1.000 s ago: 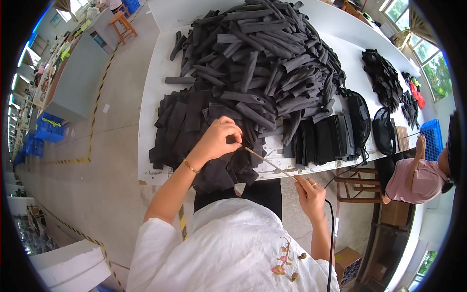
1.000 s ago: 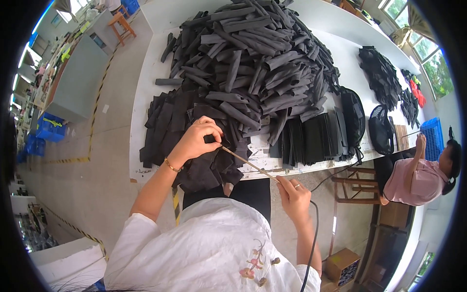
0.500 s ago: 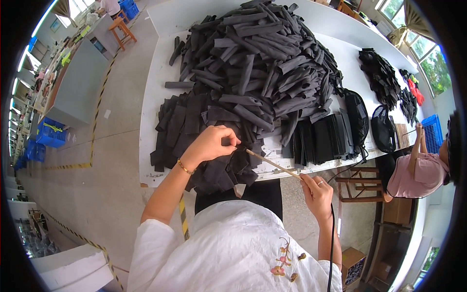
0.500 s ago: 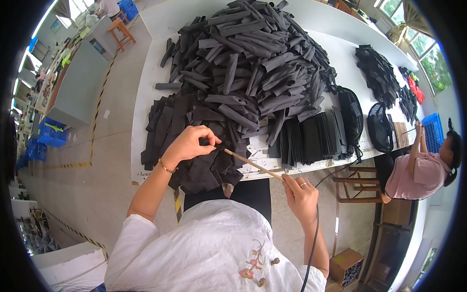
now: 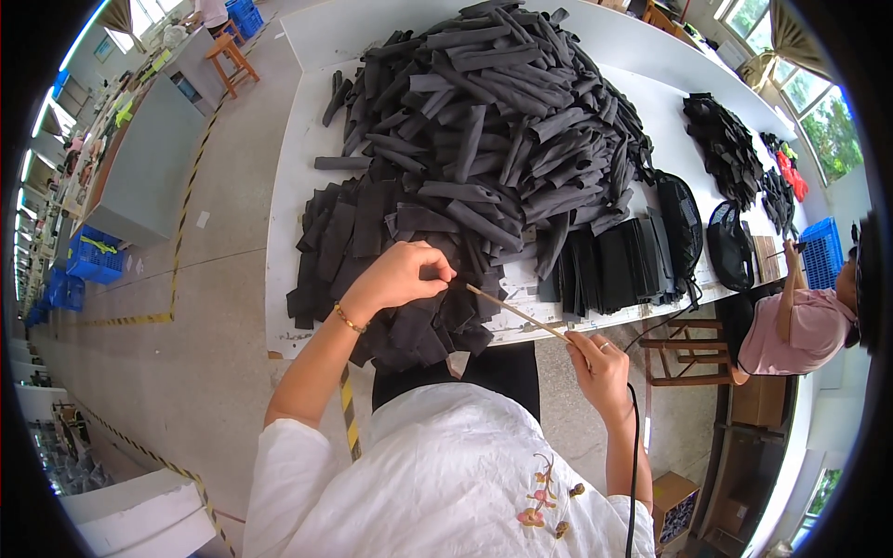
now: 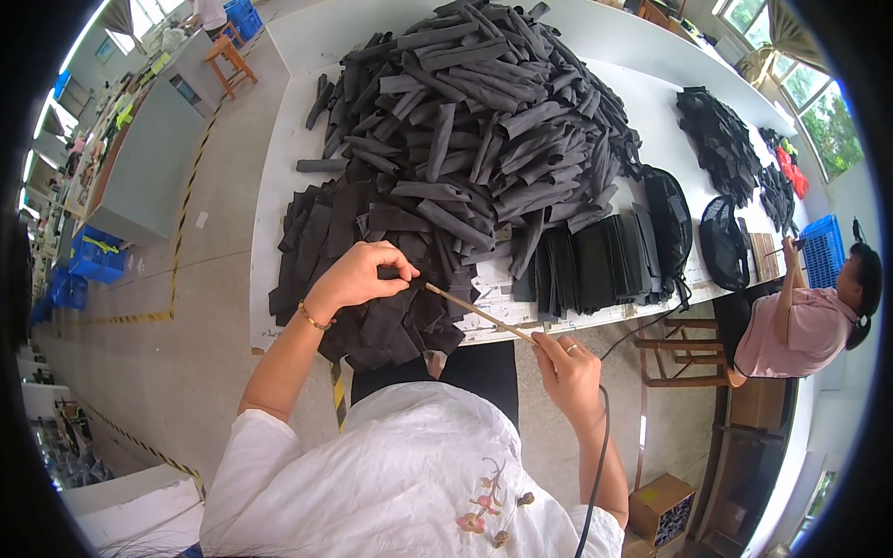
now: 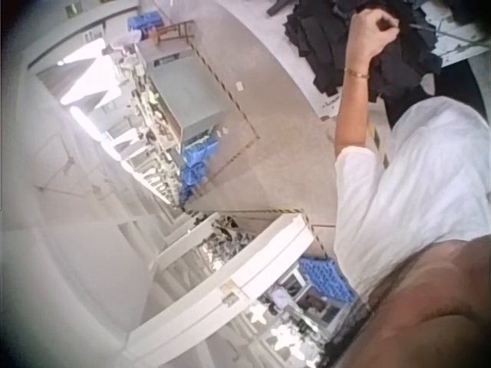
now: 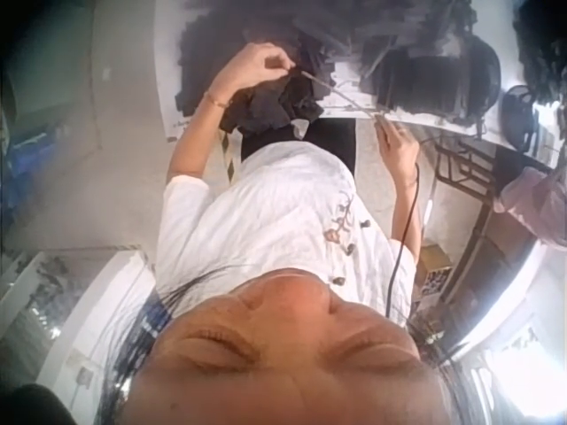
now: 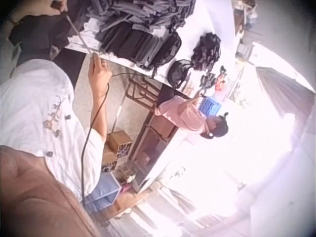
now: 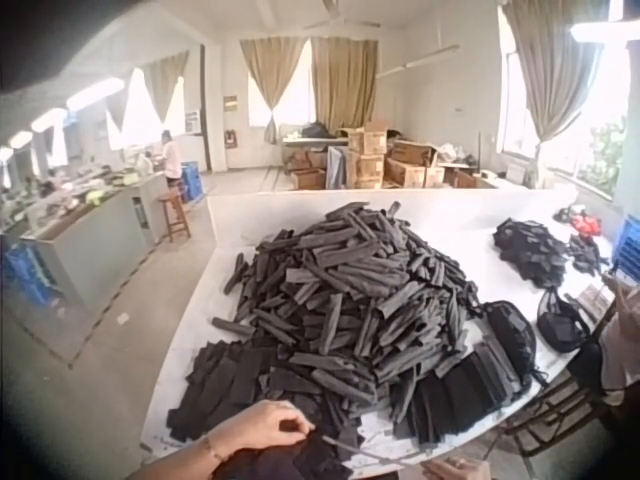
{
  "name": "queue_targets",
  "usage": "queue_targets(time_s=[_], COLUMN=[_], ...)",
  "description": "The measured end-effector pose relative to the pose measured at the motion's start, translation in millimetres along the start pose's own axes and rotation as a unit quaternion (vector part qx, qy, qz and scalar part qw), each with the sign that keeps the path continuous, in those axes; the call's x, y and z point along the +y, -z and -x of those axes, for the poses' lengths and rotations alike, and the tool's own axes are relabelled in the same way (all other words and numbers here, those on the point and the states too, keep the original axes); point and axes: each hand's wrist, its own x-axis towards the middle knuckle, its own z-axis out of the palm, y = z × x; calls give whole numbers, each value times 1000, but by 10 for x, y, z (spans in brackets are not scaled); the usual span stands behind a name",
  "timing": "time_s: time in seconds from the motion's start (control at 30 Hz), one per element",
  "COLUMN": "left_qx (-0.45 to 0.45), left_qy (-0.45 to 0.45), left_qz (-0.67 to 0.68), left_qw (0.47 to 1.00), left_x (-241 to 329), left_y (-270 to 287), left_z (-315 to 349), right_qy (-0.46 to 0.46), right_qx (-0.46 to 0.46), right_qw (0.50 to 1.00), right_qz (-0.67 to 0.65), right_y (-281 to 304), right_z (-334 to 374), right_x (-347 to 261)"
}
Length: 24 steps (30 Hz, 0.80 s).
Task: Applying a coating or glue to black fabric straps using a wooden applicator stick in a factory setting.
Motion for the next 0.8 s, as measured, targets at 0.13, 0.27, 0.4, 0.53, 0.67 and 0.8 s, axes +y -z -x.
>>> queue_targets(time_s=[0.13,0.27,0.4,0.53,0.67,0.8], left_qx=[4,-6,-6,4,10,14], left_qy=[-2,12,20,4,14,-9], left_qz=[2,-13,-7,-8,6,1], left_qw=[1000,1000,1000,1000,1000,1000], left_x=[-30,-35,-50,-87,-51,-96], left_y=[21,44,43,21,-10,-30], left_z=[10,12,18,21,28,17], right_qy=[4,9,-1,-14,-19,-18], right_qx=[-7,-22,-9,-1,-4,-9], right_qw=[1000,1000,1000,1000,1000,1000], right_qz=[-5,0,-8,-15,-20,-18], right_y=[-13,-24,33,50,41,18], right_z=[-4,8,5,8,16,13], right_x=[6,15,-51,-58,-54,-53])
